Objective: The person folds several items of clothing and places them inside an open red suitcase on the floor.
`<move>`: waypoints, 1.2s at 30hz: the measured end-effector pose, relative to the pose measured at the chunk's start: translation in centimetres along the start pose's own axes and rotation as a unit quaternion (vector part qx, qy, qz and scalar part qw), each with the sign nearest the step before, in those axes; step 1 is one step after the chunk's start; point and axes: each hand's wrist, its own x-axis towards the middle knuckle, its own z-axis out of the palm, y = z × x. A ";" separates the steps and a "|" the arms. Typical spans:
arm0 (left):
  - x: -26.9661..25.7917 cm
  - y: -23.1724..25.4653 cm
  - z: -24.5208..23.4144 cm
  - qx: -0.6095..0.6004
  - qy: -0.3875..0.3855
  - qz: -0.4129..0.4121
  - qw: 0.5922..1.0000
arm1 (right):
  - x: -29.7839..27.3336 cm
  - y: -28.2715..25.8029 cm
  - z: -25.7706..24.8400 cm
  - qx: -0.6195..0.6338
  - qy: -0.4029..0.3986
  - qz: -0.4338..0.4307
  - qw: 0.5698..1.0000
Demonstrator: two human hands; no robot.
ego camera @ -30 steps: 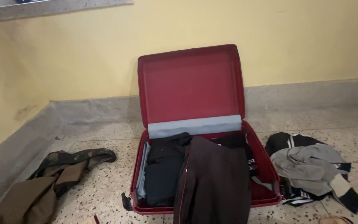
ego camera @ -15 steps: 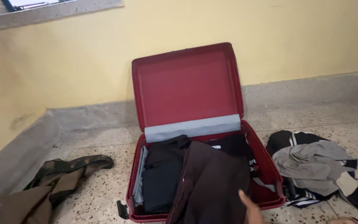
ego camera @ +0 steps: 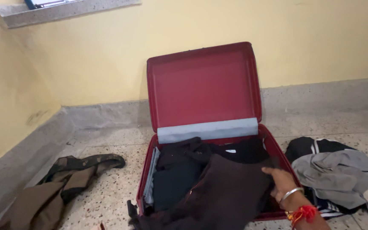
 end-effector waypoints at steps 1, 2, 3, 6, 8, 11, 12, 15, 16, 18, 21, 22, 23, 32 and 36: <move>-0.5 0.1 0.0 -0.007 -0.001 0.000 1.000 | -1.0 -1.3 -0.1 0.049 -0.041 -0.025 0.998; -0.9 0.3 0.0 -0.015 -0.002 0.001 1.000 | -2.0 -2.6 -0.4 0.097 -0.082 -0.050 0.991; -1.3 1.0 -0.1 -0.019 -0.004 0.000 1.000 | -3.1 -3.7 -0.6 0.146 -0.123 -0.075 0.979; -1.8 3.8 -0.6 -0.028 -0.005 0.006 1.000 | -6.4 -8.5 -0.5 0.096 -0.042 -0.068 0.992; -1.4 6.0 -1.3 -0.030 -0.002 0.012 0.999 | -9.1 -10.8 -0.1 0.114 -0.059 -0.098 0.987; 0.9 8.7 -1.1 -0.014 -0.002 0.015 1.000 | -12.2 -14.0 0.2 0.099 -0.052 -0.121 0.986; 2.1 9.5 -0.6 -0.010 -0.006 0.014 1.000 | -13.0 -14.9 0.3 0.087 -0.045 -0.125 0.987; 5.9 11.6 0.7 -0.043 -0.057 0.015 0.997 | -14.3 -16.6 1.3 0.051 -0.009 -0.137 0.989; 7.2 12.1 1.4 -0.003 -0.040 0.019 0.999 | -14.2 -17.3 1.7 0.061 -0.003 -0.130 0.990; 9.9 12.7 3.0 0.037 -0.027 0.019 0.999 | -13.5 -18.7 2.4 0.081 0.012 -0.116 0.990; 13.9 13.0 4.8 0.026 -0.041 0.020 0.999 | -11.9 -20.7 3.0 0.117 -0.001 -0.098 0.988; 15.1 13.0 5.2 0.014 -0.048 0.030 0.998 | -11.5 -21.0 3.0 0.118 -0.001 -0.132 0.984; 16.1 12.8 5.4 0.002 -0.055 0.038 0.998 | -11.2 -21.1 2.8 0.118 0.000 -0.166 0.979; 19.7 0.5 0.5 0.009 -0.046 0.029 0.998 | -5.0 -8.3 -1.3 0.074 0.030 -0.142 0.987; 21.3 -8.2 -3.3 0.073 -0.028 -0.060 0.995 | -0.7 1.2 -4.3 -0.003 -0.008 0.040 0.999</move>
